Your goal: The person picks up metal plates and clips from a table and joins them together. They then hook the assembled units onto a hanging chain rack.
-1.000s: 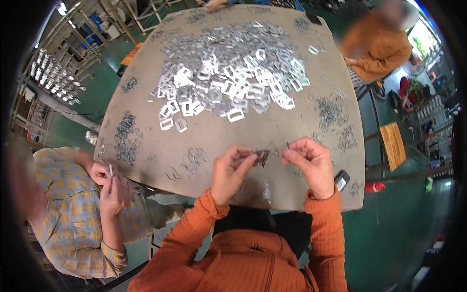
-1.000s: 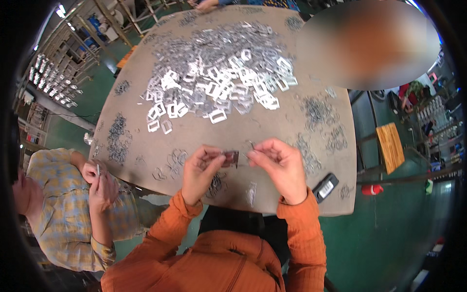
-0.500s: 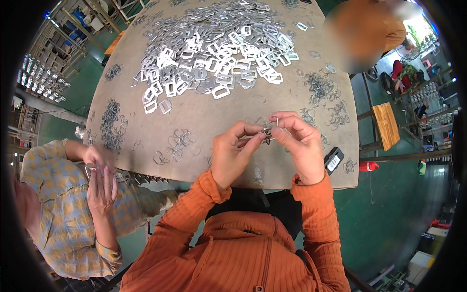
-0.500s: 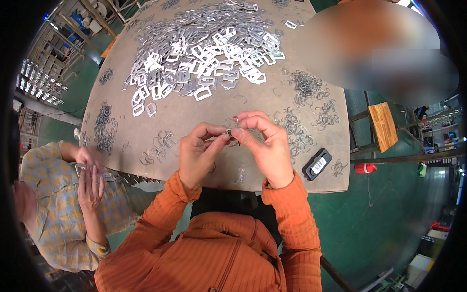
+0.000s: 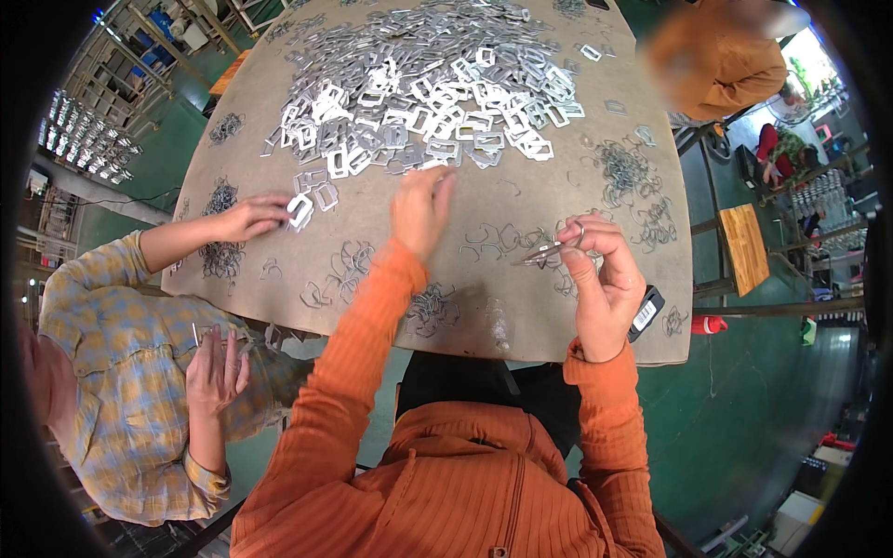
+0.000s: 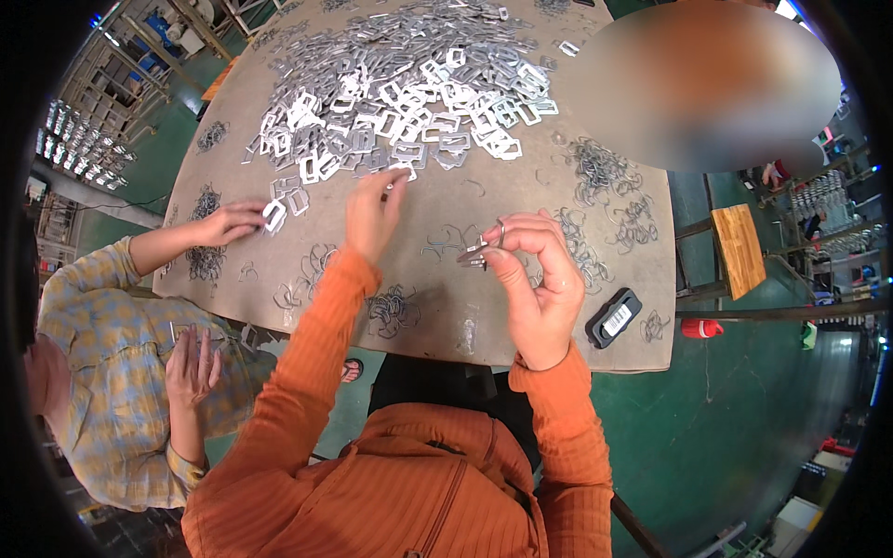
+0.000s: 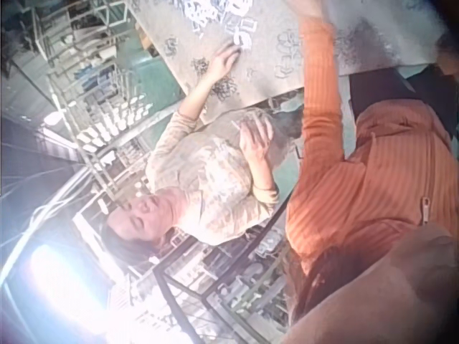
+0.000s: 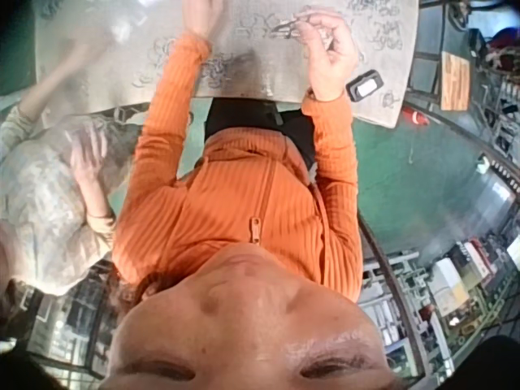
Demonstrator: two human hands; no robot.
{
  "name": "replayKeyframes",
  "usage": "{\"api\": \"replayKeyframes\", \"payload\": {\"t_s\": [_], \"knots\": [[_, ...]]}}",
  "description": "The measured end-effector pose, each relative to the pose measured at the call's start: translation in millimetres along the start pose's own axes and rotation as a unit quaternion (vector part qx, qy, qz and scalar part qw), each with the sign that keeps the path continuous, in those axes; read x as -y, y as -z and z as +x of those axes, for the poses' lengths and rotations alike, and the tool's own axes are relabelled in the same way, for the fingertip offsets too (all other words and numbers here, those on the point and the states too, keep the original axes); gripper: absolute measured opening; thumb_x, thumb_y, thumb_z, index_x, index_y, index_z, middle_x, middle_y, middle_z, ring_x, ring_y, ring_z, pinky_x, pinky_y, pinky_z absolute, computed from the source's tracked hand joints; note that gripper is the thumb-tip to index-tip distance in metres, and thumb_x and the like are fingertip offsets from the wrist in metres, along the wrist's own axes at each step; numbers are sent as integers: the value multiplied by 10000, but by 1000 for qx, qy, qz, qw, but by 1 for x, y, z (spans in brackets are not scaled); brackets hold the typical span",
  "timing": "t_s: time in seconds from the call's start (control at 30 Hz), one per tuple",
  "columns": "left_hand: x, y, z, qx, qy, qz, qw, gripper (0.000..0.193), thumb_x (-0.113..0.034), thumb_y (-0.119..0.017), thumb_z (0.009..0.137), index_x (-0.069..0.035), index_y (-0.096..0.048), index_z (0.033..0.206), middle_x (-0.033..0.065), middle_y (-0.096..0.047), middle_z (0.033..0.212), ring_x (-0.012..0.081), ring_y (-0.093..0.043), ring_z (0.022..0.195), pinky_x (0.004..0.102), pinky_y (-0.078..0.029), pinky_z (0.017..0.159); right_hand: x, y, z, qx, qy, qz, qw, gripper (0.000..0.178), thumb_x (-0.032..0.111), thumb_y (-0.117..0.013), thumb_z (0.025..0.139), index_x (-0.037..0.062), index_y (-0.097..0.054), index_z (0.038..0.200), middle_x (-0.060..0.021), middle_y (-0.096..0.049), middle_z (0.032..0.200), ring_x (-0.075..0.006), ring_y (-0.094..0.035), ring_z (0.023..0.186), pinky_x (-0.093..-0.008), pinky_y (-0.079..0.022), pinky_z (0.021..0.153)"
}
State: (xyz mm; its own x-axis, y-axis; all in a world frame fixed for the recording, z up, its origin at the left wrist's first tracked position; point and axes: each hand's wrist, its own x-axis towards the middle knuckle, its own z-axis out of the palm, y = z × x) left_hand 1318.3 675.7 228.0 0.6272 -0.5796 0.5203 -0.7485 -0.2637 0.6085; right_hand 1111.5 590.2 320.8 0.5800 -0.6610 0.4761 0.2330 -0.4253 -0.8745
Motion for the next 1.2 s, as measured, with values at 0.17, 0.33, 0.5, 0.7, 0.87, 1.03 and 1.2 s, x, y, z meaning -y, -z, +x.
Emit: {"api": "replayKeyframes", "payload": {"t_s": [0.17, 0.33, 0.5, 0.7, 0.87, 1.03, 1.2], "knots": [[72, -39, 15, 41, -50, 249, 966, 215, -63, -600, 743, -25, -641, 951, 93, -620, 977, 292, -560, 876, 405, -449, 773, 6, 4, 5, 18, 16, -30, 999, 93, 45, -649, 771, 60, -560, 796, -26, -639, 825, -199, -567, 915, -450, -298, 989], [52, -27, 24, 62, -8, 157, 986, 245, -58, -645, 738, -33, -632, 981, 58, -637, 942, 227, -598, 776, 361, -500, 676, 3, 5, 3, 27, 16, -20, 999, 89, 47, -649, 768, 61, -563, 789, -11, -641, 825, -192, -569, 914, -450, -294, 992], [-48, 25, 41, 133, 227, -391, 882, 198, -87, -654, 807, 26, -600, 960, 53, -630, 790, 95, -596, 652, 227, -507, 572, -2, 4, 5, 35, 11, -47, 998, 90, 47, -653, 760, 58, -569, 790, -20, -642, 823, -186, -578, 887, -441, -307, 978], [-116, 62, 33, 123, 165, -477, 854, 182, -87, -681, 789, 33, -581, 883, 44, -615, 707, 68, -586, 612, 203, -502, 552, -5, -2, 9, 40, 18, -59, 997, 94, 69, -660, 762, 57, -570, 789, -33, -638, 827, -192, -579, 854, -420, -335, 941], [-126, 65, 31, 124, 147, -493, 848, 172, -79, -677, 790, 32, -578, 877, 40, -612, 704, 65, -584, 606, 194, -496, 553, -5, -1, 11, 37, 34, -82, 995, 104, 72, -666, 752, 55, -571, 792, -50, -629, 829, -215, -573, 824, -380, -370, 881], [-126, 72, 27, 130, 99, -491, 856, 147, -40, -667, 786, 28, -591, 892, 27, -611, 749, 58, -582, 657, 187, -498, 581, -2, -5, 13, 38, 44, -117, 991, 126, 77, -677, 737, 51, -578, 810, -66, -616, 828, -238, -559, 832, -348, -387, 838], [-112, 79, 29, 62, 66, -471, 877, 136, 6, -658, 779, 21, -605, 903, 38, -618, 829, 71, -579, 726, 197, -492, 621, -3, -13, 28, 6, 37, -76, 996, 117, 82, -665, 751, 41, -604, 841, -74, -615, 830, -251, -558, 831, -342, -421, 801]]}}
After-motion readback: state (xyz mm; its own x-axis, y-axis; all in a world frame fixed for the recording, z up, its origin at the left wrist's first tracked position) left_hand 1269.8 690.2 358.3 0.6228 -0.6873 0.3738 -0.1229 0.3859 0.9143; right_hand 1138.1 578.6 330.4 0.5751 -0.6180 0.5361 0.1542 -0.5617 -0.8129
